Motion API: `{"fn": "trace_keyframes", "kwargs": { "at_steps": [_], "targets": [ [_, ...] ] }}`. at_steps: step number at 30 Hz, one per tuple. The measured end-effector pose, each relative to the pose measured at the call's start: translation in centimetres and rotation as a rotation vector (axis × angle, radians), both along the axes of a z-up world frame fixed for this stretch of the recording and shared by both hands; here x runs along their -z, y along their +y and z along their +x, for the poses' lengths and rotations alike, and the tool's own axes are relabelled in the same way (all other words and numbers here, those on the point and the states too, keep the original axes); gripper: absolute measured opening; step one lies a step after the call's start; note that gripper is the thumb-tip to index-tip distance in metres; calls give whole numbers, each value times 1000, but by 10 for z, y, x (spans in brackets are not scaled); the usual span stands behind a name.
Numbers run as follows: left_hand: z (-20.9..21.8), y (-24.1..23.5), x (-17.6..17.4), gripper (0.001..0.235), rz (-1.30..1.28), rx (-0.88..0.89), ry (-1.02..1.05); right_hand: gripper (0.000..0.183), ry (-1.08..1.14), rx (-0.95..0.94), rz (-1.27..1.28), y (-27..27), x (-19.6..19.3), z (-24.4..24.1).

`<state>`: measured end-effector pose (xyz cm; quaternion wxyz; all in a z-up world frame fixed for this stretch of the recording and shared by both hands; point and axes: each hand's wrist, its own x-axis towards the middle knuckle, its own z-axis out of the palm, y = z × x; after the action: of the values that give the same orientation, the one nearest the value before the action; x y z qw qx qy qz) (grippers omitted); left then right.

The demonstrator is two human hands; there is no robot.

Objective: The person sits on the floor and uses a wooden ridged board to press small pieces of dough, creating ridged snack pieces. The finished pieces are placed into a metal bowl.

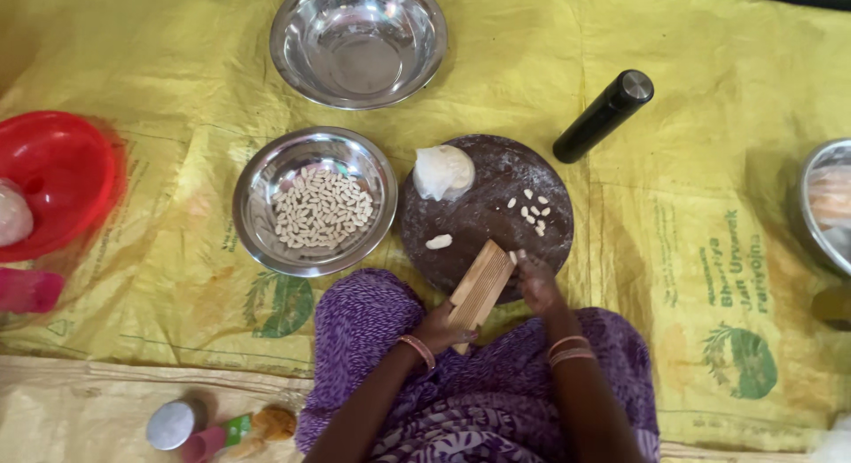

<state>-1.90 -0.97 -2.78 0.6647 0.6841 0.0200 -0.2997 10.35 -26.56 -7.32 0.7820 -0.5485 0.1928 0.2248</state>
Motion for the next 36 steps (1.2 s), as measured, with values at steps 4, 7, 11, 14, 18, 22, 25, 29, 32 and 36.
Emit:
{"fn": "trace_keyframes", "kwargs": {
  "at_steps": [4,7,11,14,18,22,25,29,32,36],
  "targets": [
    [3,-3,14,86,-6,-53,38,27,-267,2,-93,8,9,-4],
    [6,-3,24,78,-27,-124,52,23,-172,241,-170,4,21,2],
    [13,-4,31,68,-111,-300,53,16,-128,397,-23,-16,34,13],
    [19,-3,23,67,-102,-391,169,15,-117,381,6,-20,41,12],
    [25,-14,-1,71,-24,-459,255,18,-139,364,-14,-19,43,8],
    [16,-30,-25,106,556,-244,49,21,-201,334,-35,-19,43,4],
    [8,-30,-41,113,428,-271,-5,23,-253,290,-48,-19,47,1],
    [12,20,-68,78,832,-173,-338,25,-256,294,114,-21,51,-4],
    [11,77,-96,56,1224,-103,-582,25,-227,338,191,-22,49,-1],
    [-4,110,-117,58,1317,1,-528,23,-219,442,109,-32,45,13]
  ]
}}
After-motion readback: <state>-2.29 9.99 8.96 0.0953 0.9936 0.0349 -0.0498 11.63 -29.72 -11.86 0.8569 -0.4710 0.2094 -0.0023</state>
